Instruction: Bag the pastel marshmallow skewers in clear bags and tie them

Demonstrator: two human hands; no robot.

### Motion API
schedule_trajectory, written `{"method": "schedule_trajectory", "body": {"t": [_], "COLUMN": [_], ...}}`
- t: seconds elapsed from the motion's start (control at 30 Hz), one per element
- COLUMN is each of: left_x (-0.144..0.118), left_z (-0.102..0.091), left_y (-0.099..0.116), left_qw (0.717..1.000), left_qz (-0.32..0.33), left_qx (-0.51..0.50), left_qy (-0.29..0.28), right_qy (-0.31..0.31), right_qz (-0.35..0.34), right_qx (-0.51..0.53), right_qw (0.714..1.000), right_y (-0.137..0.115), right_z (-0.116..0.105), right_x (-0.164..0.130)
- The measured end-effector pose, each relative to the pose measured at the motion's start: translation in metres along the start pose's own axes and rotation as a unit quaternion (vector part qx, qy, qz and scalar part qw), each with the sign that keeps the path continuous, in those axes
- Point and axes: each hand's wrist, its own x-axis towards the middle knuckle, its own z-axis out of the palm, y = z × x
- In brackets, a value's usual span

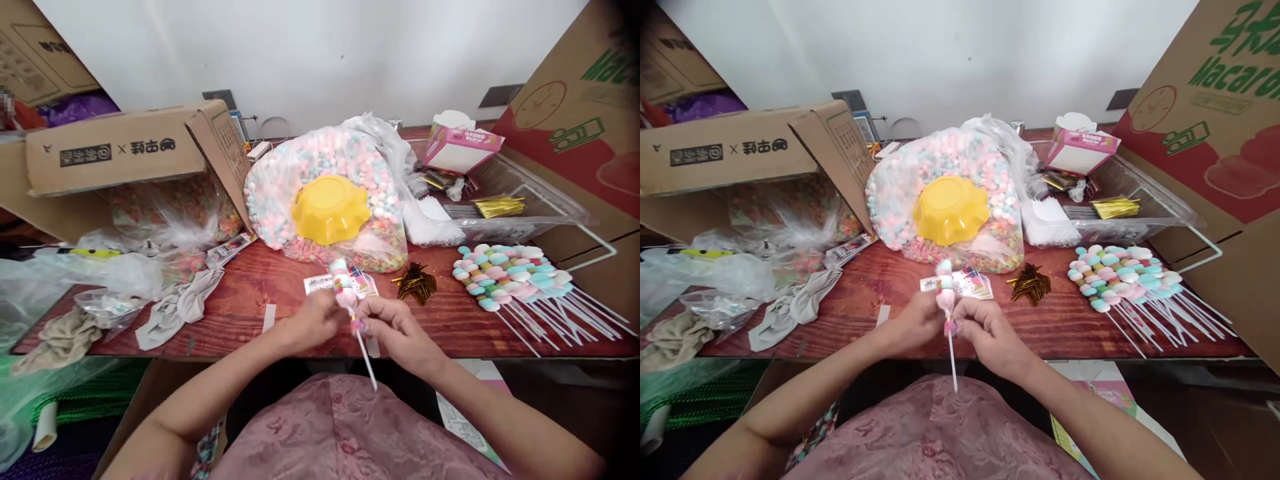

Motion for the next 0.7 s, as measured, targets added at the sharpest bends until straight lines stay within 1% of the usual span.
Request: {"method": "schedule_trajectory", "body": {"t": [0.03, 0.07, 0.1, 0.13, 0.17, 0.2, 0.23, 0.3, 0.33, 0.37, 0.4, 0.43, 0.5, 0.57, 0.6, 0.63, 0.67, 0.7], "left_x": [0.003, 0.005, 0.006, 0.006, 0.005, 0.003, 0.000, -0.007, -0.010, -0.014, -0.017, -0.021, -0.028, -0.035, -0.039, -0.043, -0.048, -0.054], "left_z": [-0.003, -0.006, -0.008, -0.010, -0.010, -0.009, -0.007, -0.002, -0.001, -0.001, -0.001, -0.002, -0.003, -0.004, -0.004, -0.005, -0.006, -0.008], "left_y": [-0.007, -0.011, -0.011, -0.010, -0.007, -0.005, -0.002, 0.001, 0.002, 0.003, 0.004, 0.005, 0.006, 0.006, 0.007, 0.009, 0.012, 0.016], "left_qw": [0.995, 0.984, 0.971, 0.961, 0.953, 0.945, 0.934, 0.894, 0.875, 0.864, 0.862, 0.865, 0.877, 0.899, 0.920, 0.946, 0.971, 0.986], "left_qz": [-0.028, -0.046, -0.058, -0.071, -0.089, -0.111, -0.134, -0.163, -0.165, -0.162, -0.161, -0.160, -0.159, -0.153, -0.147, -0.140, -0.136, -0.137], "left_qx": [-0.066, -0.120, -0.158, -0.182, -0.207, -0.243, -0.295, -0.415, -0.455, -0.476, -0.482, -0.476, -0.452, -0.408, -0.359, -0.283, -0.180, -0.058], "left_qy": [0.069, 0.126, 0.169, 0.196, 0.204, 0.189, 0.153, 0.056, 0.020, 0.003, 0.003, 0.010, 0.018, 0.036, 0.052, 0.067, 0.075, 0.074], "right_qy": [-0.017, -0.019, -0.002, 0.032, 0.076, 0.121, 0.157, 0.197, 0.206, 0.209, 0.210, 0.208, 0.200, 0.192, 0.188, 0.180, 0.152, 0.106], "right_qz": [0.006, 0.002, -0.018, -0.057, -0.110, -0.172, -0.234, -0.333, -0.360, -0.374, -0.379, -0.378, -0.365, -0.343, -0.321, -0.284, -0.225, -0.152], "right_qx": [0.025, 0.022, -0.009, -0.062, -0.126, -0.191, -0.246, -0.316, -0.335, -0.348, -0.358, -0.365, -0.369, -0.344, -0.314, -0.268, -0.199, -0.115], "right_qw": [1.000, 1.000, 1.000, 0.996, 0.983, 0.959, 0.927, 0.866, 0.846, 0.834, 0.827, 0.825, 0.831, 0.852, 0.873, 0.903, 0.942, 0.976], "right_y": [0.000, 0.002, 0.005, 0.009, 0.013, 0.017, 0.019, 0.022, 0.023, 0.024, 0.026, 0.028, 0.033, 0.037, 0.038, 0.038, 0.038, 0.036], "right_z": [0.003, 0.006, 0.008, 0.008, 0.008, 0.008, 0.007, 0.009, 0.011, 0.014, 0.016, 0.019, 0.023, 0.027, 0.031, 0.035, 0.042, 0.052], "right_x": [-0.002, -0.004, -0.004, -0.003, -0.001, 0.001, 0.003, 0.008, 0.009, 0.010, 0.010, 0.011, 0.011, 0.012, 0.014, 0.015, 0.016, 0.017]}}
